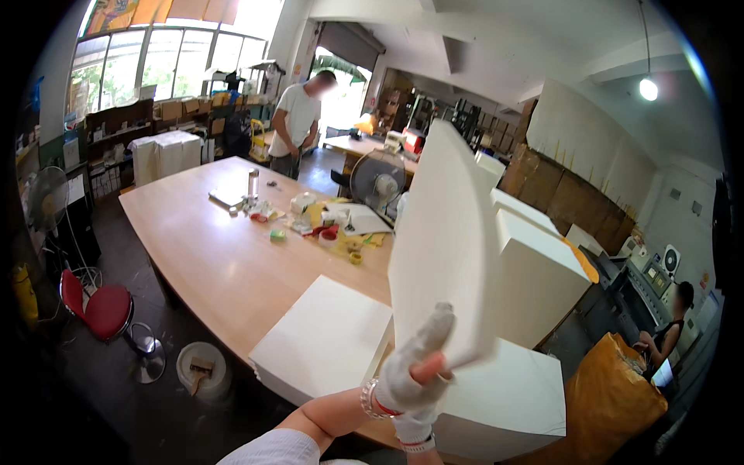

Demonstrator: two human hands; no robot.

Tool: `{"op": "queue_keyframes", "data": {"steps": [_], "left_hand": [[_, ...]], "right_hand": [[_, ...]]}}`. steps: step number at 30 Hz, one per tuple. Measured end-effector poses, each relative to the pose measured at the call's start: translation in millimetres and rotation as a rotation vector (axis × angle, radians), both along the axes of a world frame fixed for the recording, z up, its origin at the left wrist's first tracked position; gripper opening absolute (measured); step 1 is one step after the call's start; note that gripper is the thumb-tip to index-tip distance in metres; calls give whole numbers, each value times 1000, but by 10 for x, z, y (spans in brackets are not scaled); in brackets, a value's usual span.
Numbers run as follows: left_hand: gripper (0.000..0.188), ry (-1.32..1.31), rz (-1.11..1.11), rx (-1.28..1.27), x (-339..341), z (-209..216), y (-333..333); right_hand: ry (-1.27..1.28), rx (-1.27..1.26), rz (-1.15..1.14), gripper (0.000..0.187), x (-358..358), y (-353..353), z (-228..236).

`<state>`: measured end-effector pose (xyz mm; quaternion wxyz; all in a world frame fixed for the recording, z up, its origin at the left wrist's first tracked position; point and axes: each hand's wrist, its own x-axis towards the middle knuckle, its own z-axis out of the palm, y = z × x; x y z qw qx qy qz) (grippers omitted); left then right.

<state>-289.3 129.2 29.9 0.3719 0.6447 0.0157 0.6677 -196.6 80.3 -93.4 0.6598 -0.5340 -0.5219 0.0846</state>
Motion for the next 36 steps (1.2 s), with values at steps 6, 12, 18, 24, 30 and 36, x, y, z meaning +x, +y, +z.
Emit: {"op": "queue_keyframes", "data": {"steps": [6,12,18,24,30,36], "left_hand": [[38,88,508,520,184,437,-211],[54,660,-88,202,-138,-1,702],[31,980,629,-37,-2025,-1179,1591],[40,1160,343,-475,-2649,-1845,1319],[57,1126,329,-393,-2781,-1798,1129],[43,975,518,-232,-2983,-2068,1176]], "right_hand": [[444,-130,168,63,-13,80,-626],[757,-125,401,56,-255,438,-654],[551,-670,286,53,-79,630,-664],[-227,-392,172,56,-120,139,-653],[-582,-616,161,82,-380,-134,-374],[-619,-628,159,75,-388,-135,-465]]}}
